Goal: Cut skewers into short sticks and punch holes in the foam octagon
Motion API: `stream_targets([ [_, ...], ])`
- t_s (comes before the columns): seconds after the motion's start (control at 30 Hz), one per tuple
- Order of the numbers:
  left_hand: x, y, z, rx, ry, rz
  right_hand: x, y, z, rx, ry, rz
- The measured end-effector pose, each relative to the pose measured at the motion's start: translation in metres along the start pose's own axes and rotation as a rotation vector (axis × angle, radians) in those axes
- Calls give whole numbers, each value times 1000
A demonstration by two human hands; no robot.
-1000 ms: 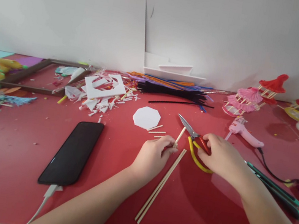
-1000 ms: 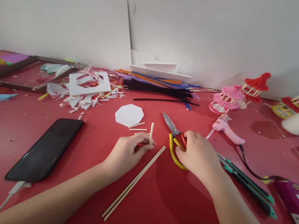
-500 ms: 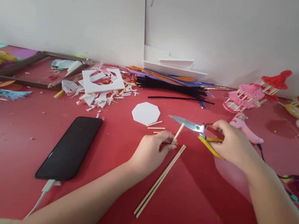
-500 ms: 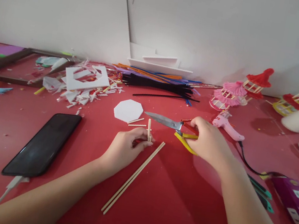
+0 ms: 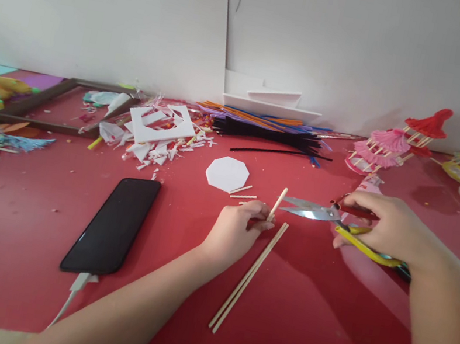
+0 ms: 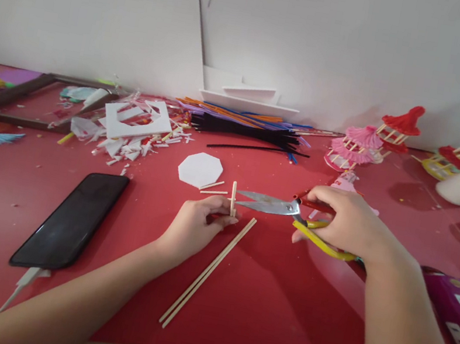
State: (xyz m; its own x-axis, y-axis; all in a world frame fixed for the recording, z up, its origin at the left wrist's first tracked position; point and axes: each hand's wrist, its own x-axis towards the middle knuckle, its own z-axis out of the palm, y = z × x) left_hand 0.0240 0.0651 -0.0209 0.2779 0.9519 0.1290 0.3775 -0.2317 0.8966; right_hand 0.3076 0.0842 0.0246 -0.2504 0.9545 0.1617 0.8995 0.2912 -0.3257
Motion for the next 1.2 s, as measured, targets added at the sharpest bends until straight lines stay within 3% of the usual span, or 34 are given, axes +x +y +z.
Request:
stream_targets([
  [0.2, 0, 1, -1, -18, -8, -39, 0, -5, 1, -87, -53, -39],
  [1.2, -1, 2, -2, 43, 10, -22, 2, -11, 12, -177, -7, -101],
])
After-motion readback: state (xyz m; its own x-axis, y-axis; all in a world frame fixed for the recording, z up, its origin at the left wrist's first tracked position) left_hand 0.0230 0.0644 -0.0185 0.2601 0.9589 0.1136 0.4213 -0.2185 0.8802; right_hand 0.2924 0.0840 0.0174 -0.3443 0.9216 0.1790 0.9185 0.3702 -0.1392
